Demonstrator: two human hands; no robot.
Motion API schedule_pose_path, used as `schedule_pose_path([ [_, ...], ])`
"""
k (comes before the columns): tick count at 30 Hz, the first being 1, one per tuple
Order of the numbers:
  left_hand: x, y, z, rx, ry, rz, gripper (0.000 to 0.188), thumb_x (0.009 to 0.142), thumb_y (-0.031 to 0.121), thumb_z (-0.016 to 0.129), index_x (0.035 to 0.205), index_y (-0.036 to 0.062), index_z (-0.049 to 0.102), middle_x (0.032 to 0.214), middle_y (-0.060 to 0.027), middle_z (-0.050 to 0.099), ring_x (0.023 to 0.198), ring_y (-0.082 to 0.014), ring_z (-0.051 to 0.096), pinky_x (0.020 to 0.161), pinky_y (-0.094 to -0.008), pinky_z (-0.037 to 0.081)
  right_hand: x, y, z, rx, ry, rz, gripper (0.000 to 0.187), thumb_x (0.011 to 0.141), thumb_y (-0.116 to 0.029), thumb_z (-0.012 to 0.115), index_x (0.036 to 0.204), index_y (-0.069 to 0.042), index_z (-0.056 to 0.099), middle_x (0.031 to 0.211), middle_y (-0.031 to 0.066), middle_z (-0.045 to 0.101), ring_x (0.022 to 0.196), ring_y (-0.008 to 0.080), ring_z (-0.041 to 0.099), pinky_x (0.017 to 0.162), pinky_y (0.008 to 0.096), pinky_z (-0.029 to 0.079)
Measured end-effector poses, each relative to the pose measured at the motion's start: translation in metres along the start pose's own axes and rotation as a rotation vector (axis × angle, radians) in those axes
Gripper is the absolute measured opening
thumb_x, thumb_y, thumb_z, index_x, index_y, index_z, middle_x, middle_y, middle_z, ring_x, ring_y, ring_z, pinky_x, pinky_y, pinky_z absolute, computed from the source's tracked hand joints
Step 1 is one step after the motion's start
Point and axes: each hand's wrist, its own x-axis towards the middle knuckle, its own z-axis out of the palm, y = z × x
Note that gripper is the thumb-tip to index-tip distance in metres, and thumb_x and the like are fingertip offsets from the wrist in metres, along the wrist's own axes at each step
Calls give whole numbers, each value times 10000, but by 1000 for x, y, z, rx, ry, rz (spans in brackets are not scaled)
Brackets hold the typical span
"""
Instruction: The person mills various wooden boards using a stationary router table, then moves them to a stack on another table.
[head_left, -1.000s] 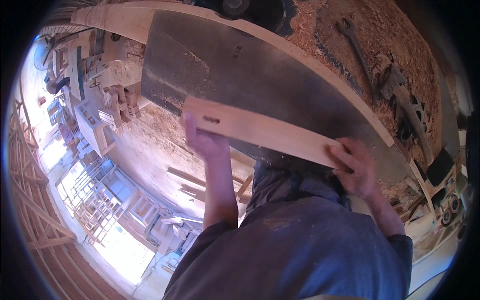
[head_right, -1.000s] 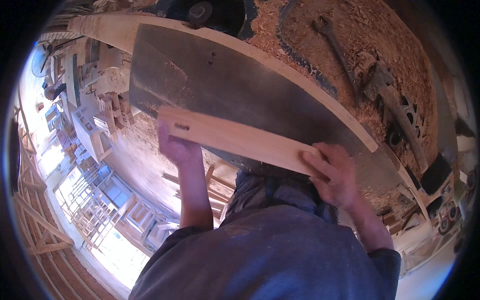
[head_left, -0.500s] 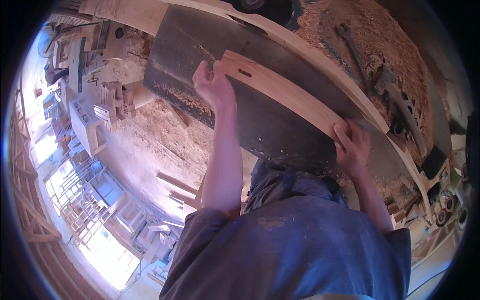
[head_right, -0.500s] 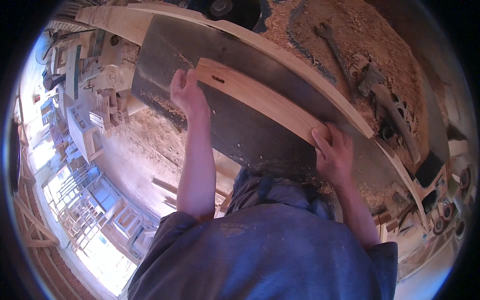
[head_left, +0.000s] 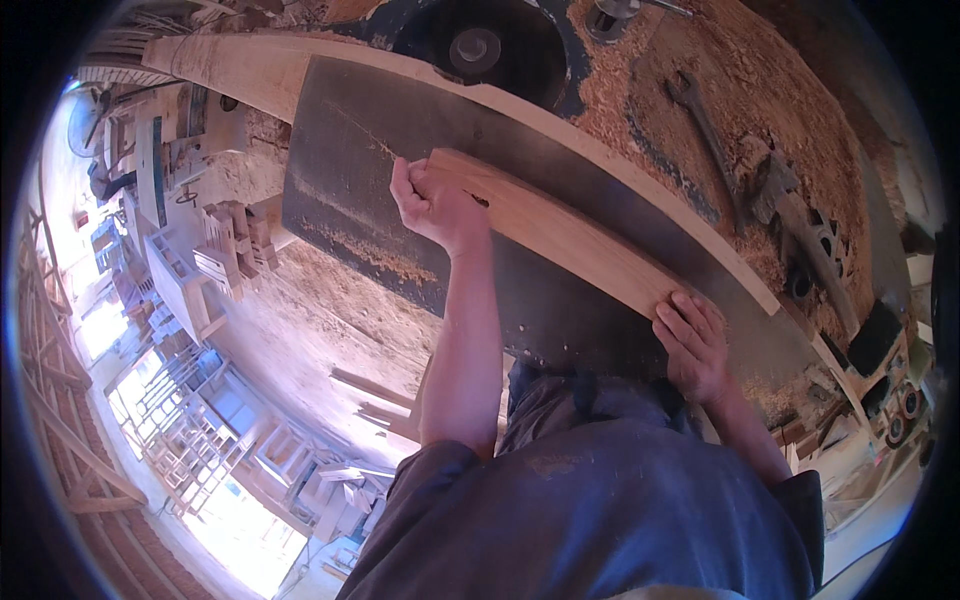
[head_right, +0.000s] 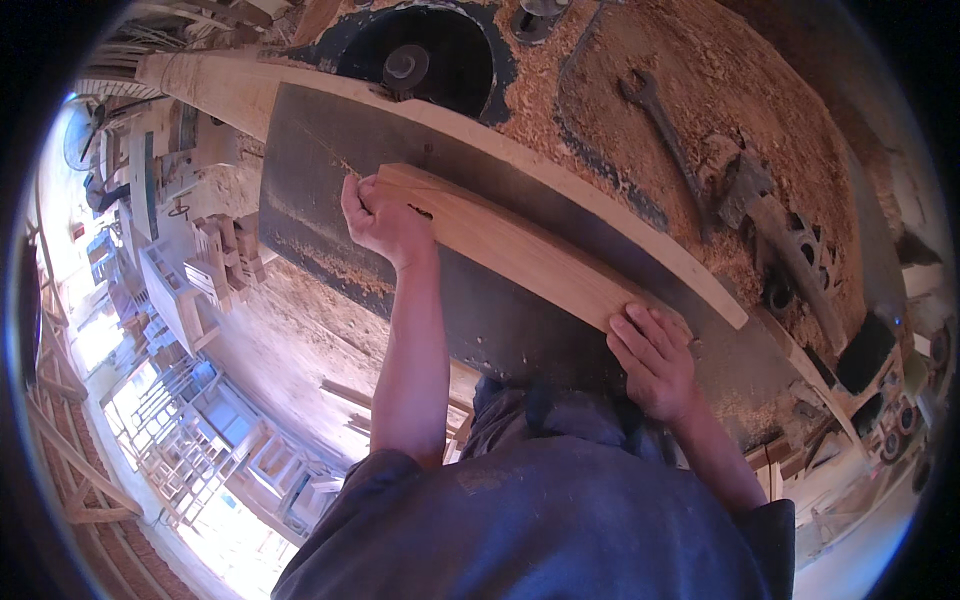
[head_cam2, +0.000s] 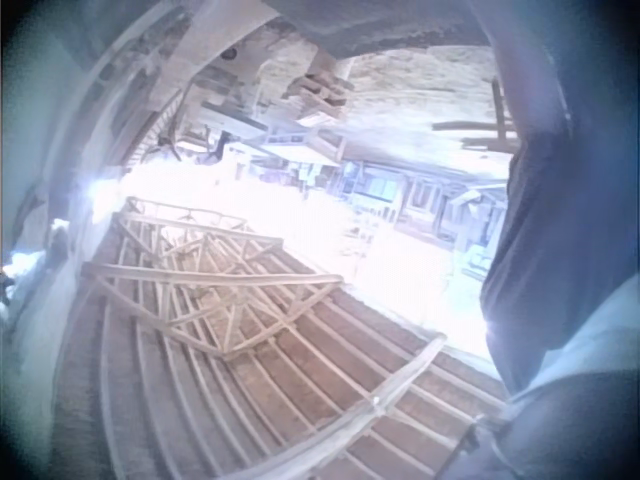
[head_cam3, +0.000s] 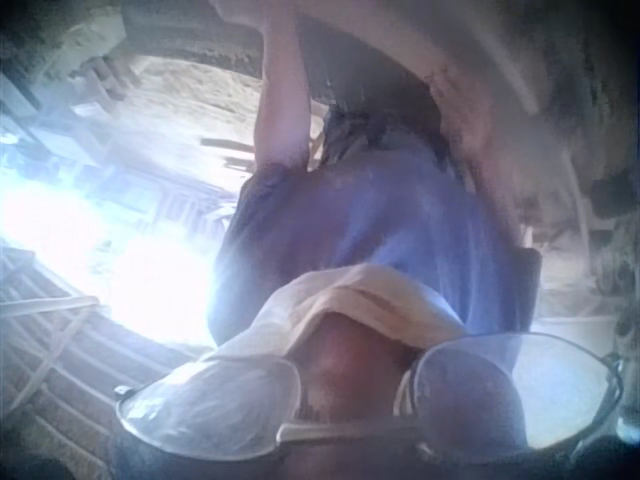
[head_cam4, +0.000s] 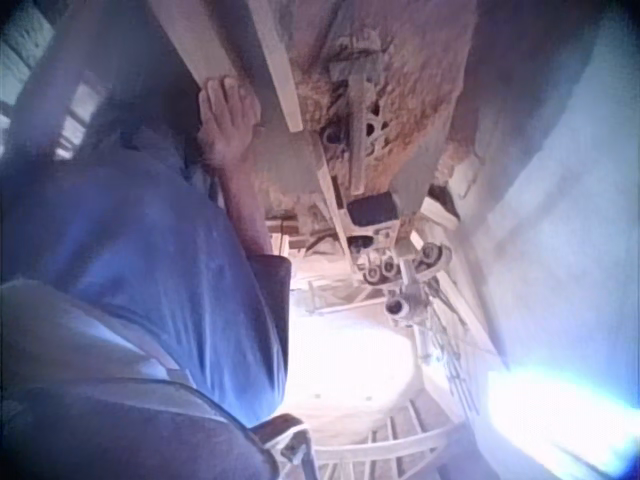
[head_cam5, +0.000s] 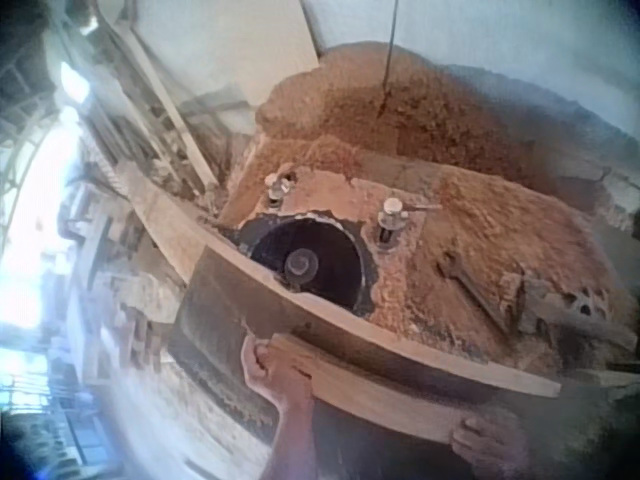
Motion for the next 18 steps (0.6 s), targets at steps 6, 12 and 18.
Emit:
schedule_pose_path([
  [6,4,-2,5,-98,28,-4,356,1053,114,477,1328,-104,540,1017,-72,651,944,-157,602,876,-306,501,26,-5,2,-111,4,200,433,792,-21,650,1224,-46,677,1364,172,600,1257,417,568,1065,531,441],
  [12,-9,15,-25,-71,75,-104,448,974,153,608,1351,-77,531,1010,-68,626,972,-193,601,886,-353,504,25,-4,-4,130,-69,365,740,664,31,723,1380,-93,585,1316,207,603,1128,420,596,1010,519,458],
  [18,-27,21,-120,-662,-191,-476,502,974,360,576,1329,7,533,1162,-170,622,1085,-312,628,951,-462,528,29,-28,-21,399,-124,319,789,608,68,732,1369,-90,599,1282,203,622,1098,404,613,967,482,489],
])
